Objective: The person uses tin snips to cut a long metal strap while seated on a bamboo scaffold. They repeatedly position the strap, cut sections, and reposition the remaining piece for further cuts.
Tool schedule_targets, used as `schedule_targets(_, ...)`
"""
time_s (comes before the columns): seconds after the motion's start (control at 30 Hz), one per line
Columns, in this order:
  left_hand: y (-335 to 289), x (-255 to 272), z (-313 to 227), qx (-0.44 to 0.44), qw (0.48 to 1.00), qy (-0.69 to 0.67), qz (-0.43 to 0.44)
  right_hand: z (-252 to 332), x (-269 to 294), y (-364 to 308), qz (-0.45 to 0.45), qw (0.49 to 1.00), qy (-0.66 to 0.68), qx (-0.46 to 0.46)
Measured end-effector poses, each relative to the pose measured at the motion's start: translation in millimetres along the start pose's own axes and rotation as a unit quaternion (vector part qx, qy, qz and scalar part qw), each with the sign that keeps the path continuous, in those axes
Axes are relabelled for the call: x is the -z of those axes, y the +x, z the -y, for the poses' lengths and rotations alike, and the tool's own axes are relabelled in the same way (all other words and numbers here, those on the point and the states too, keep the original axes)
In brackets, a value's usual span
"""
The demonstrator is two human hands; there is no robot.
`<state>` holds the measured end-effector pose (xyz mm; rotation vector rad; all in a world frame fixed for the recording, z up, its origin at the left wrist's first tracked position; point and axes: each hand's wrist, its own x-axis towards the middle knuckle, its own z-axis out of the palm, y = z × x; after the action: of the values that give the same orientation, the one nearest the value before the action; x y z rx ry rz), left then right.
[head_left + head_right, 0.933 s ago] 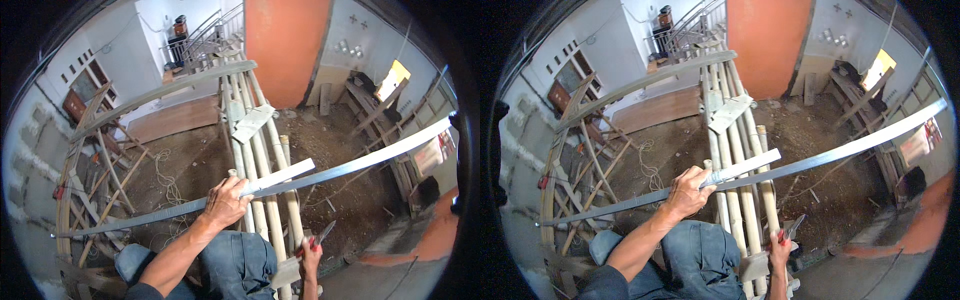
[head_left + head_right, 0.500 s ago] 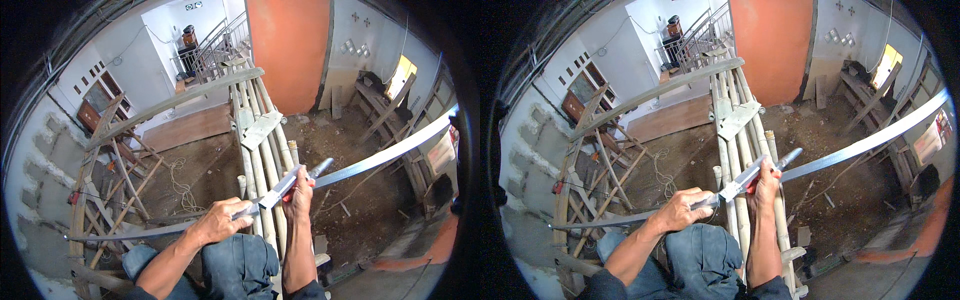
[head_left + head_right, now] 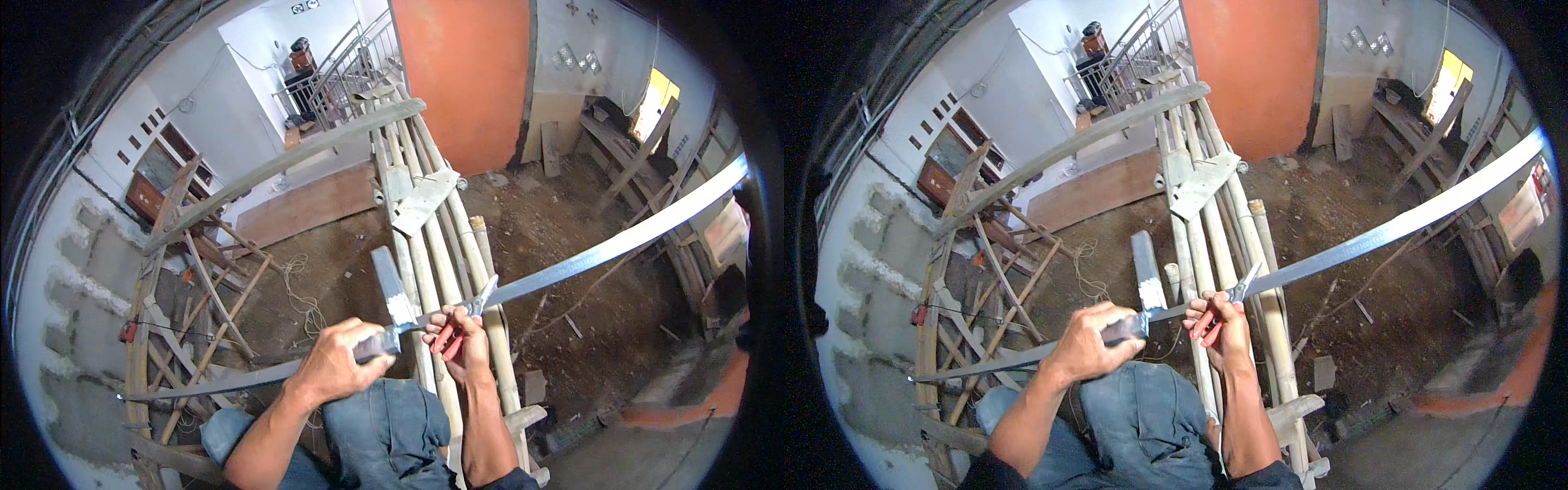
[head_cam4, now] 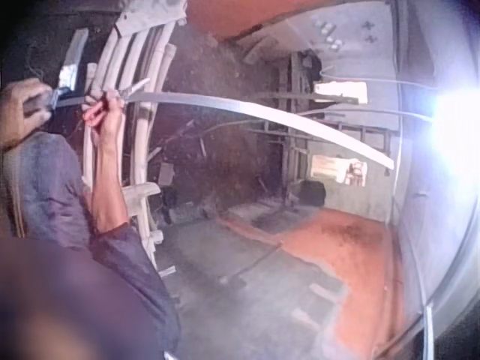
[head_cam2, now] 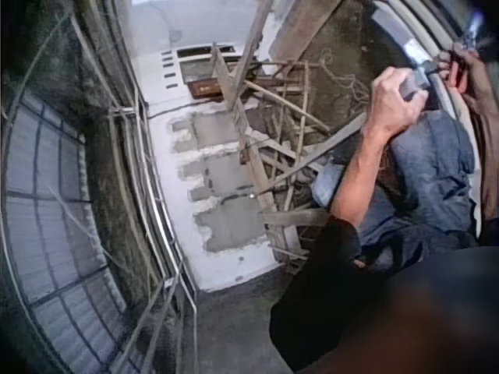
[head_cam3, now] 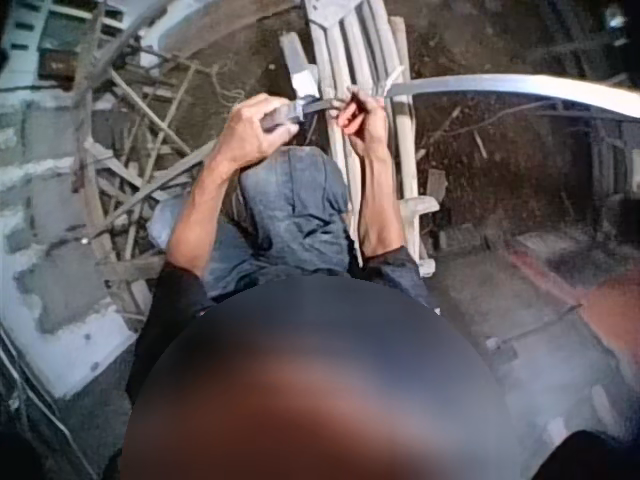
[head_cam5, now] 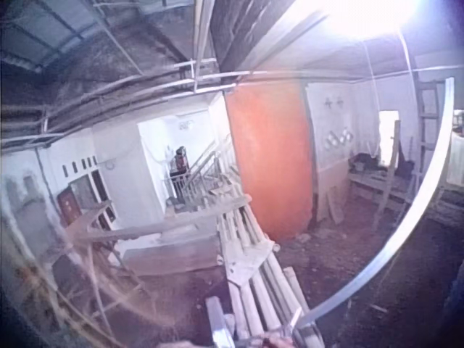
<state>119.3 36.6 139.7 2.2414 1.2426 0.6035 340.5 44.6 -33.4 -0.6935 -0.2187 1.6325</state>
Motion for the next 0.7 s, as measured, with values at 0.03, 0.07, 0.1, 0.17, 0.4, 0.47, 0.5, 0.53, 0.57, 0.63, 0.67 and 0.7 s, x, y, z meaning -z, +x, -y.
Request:
schedule_targets(0.03,7.6,-4.4,1.4,0.020,1.000,0.010,-0.012,2.6,2.9,-10.2,0.004,0.999,0.036,-0.002)
schedule_targets(0.07,13.6,-8.0,2.6,0.048,0.999,0.014,-0.004,4.9,2.8,-16.8,0.028,0.998,0.058,-0.021)
schedule_targets(0.1,19.1,-11.6,3.7,0.073,0.997,0.023,0.003,4.0,-0.8,-21.2,0.043,0.995,0.085,-0.030)
schedule_targets(0.17,26.2,-21.3,3.2,0.069,0.997,0.033,0.011,0.2,-12.3,-25.3,0.008,0.997,0.063,-0.037)
schedule_targets(0.4,24.6,-29.5,-1.7,0.041,0.999,0.009,-0.002,-12.5,-36.7,-15.8,0.009,0.991,0.130,-0.002)
schedule_targets(0.47,24.1,-30.8,-2.6,0.032,0.999,0.018,-0.008,-16.8,-33.3,-13.3,0.022,0.995,0.098,0.016)
schedule_targets(0.5,24.2,-31.5,-2.8,0.034,0.999,0.015,-0.006,-19.3,-31.8,-11.7,0.049,0.994,0.090,0.028)
schedule_targets(0.53,24.1,-32.5,-3.0,0.039,0.999,0.015,0.000,-21.3,-30.7,-8.9,0.043,0.993,0.108,0.016)
schedule_targets(0.57,24.0,-33.8,-3.1,0.044,0.999,0.018,0.004,-23.3,-30.4,-5.2,0.031,0.993,0.115,0.025)
schedule_targets(0.63,22.5,-34.7,-2.9,0.039,0.999,0.003,-0.005,-26.2,-31.0,-1.1,-0.006,0.990,0.134,0.035)
schedule_targets(0.67,21.4,-34.0,-2.5,0.037,0.999,-0.001,-0.012,-25.4,-30.7,-1.4,-0.017,0.991,0.117,0.061)
schedule_targets(0.7,20.7,-32.6,-1.8,0.040,0.999,0.012,-0.026,-24.1,-30.7,-2.5,-0.014,0.990,0.117,0.077)
